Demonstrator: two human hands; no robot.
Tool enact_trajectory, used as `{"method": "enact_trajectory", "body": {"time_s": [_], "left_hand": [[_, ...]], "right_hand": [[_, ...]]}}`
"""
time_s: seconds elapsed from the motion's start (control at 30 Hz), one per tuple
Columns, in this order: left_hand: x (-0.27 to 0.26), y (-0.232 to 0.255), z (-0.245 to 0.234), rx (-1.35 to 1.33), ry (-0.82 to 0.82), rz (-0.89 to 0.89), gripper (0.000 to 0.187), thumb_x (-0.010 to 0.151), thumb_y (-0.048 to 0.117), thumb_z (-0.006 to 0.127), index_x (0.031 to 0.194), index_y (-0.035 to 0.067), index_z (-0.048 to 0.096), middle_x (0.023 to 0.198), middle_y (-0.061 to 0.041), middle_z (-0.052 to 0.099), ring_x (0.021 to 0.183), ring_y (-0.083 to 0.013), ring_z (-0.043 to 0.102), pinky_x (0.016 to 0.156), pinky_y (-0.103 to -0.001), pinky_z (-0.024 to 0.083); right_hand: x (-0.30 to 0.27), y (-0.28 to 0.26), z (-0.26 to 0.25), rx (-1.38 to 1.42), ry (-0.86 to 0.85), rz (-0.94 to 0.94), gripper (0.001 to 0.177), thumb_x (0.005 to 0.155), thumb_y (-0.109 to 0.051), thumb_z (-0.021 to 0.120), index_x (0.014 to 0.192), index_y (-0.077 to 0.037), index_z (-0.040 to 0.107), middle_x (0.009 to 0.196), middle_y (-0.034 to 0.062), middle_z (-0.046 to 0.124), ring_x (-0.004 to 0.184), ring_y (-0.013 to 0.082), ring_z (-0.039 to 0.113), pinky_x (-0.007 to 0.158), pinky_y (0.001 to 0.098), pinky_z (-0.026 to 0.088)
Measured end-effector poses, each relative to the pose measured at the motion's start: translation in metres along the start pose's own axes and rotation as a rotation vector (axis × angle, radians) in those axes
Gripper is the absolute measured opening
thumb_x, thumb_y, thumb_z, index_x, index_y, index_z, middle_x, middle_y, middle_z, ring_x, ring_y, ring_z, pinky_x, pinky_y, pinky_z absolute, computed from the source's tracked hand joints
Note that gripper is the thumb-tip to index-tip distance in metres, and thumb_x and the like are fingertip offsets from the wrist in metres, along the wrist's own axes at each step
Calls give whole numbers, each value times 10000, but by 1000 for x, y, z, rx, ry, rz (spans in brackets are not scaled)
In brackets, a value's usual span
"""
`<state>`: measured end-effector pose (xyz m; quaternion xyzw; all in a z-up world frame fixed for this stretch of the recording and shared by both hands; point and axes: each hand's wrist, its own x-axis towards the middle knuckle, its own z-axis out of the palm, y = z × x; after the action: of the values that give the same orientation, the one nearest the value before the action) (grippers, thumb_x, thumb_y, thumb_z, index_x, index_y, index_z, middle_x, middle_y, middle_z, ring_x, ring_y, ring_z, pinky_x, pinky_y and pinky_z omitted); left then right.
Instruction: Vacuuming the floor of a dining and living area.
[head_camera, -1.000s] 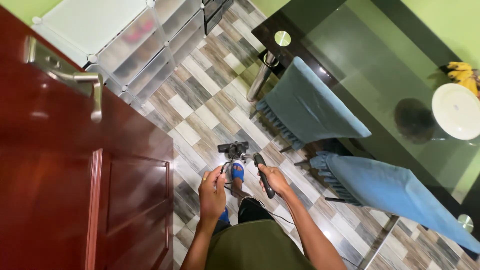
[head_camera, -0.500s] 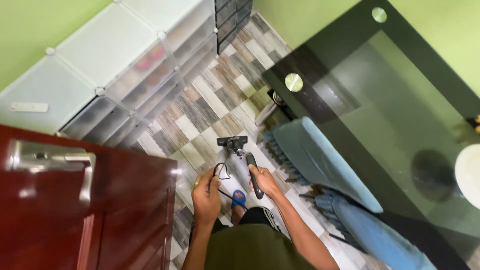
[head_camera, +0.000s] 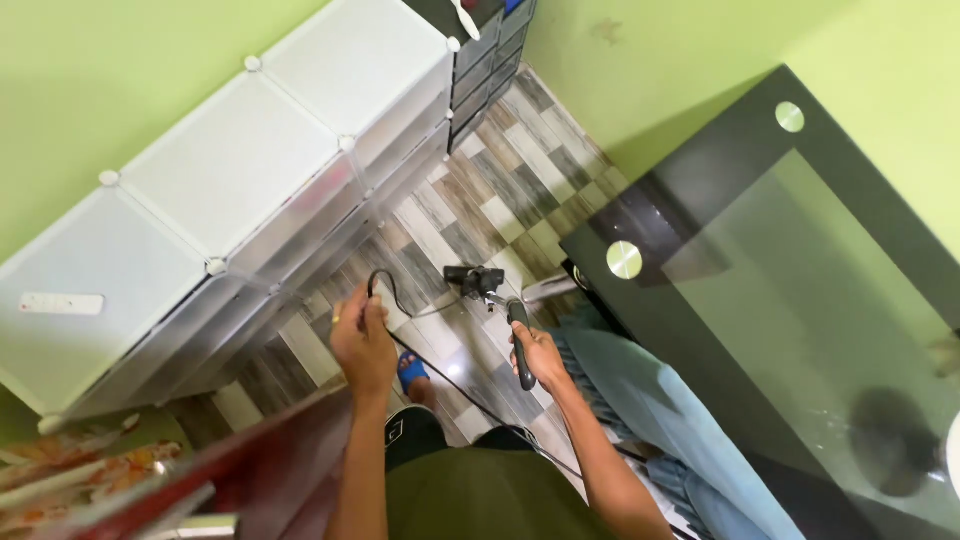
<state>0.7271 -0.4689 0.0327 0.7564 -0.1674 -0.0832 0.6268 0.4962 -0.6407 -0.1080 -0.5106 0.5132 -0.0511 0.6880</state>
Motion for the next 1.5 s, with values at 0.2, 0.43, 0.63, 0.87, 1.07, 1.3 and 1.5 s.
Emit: {"method": "enact_trajectory", "body": {"time_s": [0.2, 0.43, 0.63, 0.87, 1.07, 1.3, 1.5], "left_hand": [[95, 12, 27, 143, -15, 9, 250, 1056, 49, 583, 1257, 32, 729, 889, -43, 545, 709, -133, 513, 538, -292, 417], [186, 24, 25, -51, 135, 35, 219, 1078, 73, 562, 1234, 59, 717, 942, -6, 618, 760, -94, 616, 620, -260, 566], [215, 17, 74, 133, -136, 158, 258, 1030, 38, 581, 1261, 28, 695, 953, -42, 667, 789, -113, 648, 627, -267, 568], [235, 21, 188, 245, -330, -77, 272, 969, 53, 628, 1224, 40, 721, 821, -118, 613, 700, -199, 613, 632, -325, 491], [265, 9, 258, 173, -413, -222, 228, 927, 79, 660, 1139, 31, 729, 820, -89, 655, 707, -169, 668, 625, -299, 525], [292, 28, 299, 252, -458, -194, 227, 933, 97, 672, 1135, 22, 743, 806, -100, 643, 691, -192, 619, 622, -316, 495], [292, 14, 314, 236, -531, -166, 205, 962, 114, 642, 1127, 14, 711, 888, -102, 647, 736, -198, 630, 627, -322, 497]], "right_hand": [[73, -29, 39, 26, 125, 28, 511, 997, -481, 547, 916, 17, 627, 587, 114, 627, 425, 208, 590, 436, 350, 489], [151, -76, 45, 83, 228, -9, 528, 1012, -487, 548, 957, 32, 630, 602, 125, 627, 435, 205, 589, 437, 352, 494], [227, -127, 38, 18, 328, -87, 513, 1026, -473, 537, 976, 37, 565, 641, 121, 634, 440, 216, 608, 437, 379, 493], [343, -176, 24, 65, 380, -107, 498, 1040, -480, 512, 983, 14, 537, 629, 132, 581, 443, 223, 598, 435, 374, 514], [423, -240, 0, 327, 342, -30, 465, 1026, -479, 499, 999, -16, 475, 623, 111, 556, 436, 222, 563, 383, 407, 484], [523, -279, -28, 270, 361, -100, 493, 1056, -492, 466, 1007, -3, 440, 586, 141, 528, 400, 244, 534, 357, 404, 440], [570, -294, -54, 299, 356, -81, 503, 1037, -484, 523, 1071, 10, 441, 629, 81, 553, 452, 186, 557, 393, 397, 506]]}}
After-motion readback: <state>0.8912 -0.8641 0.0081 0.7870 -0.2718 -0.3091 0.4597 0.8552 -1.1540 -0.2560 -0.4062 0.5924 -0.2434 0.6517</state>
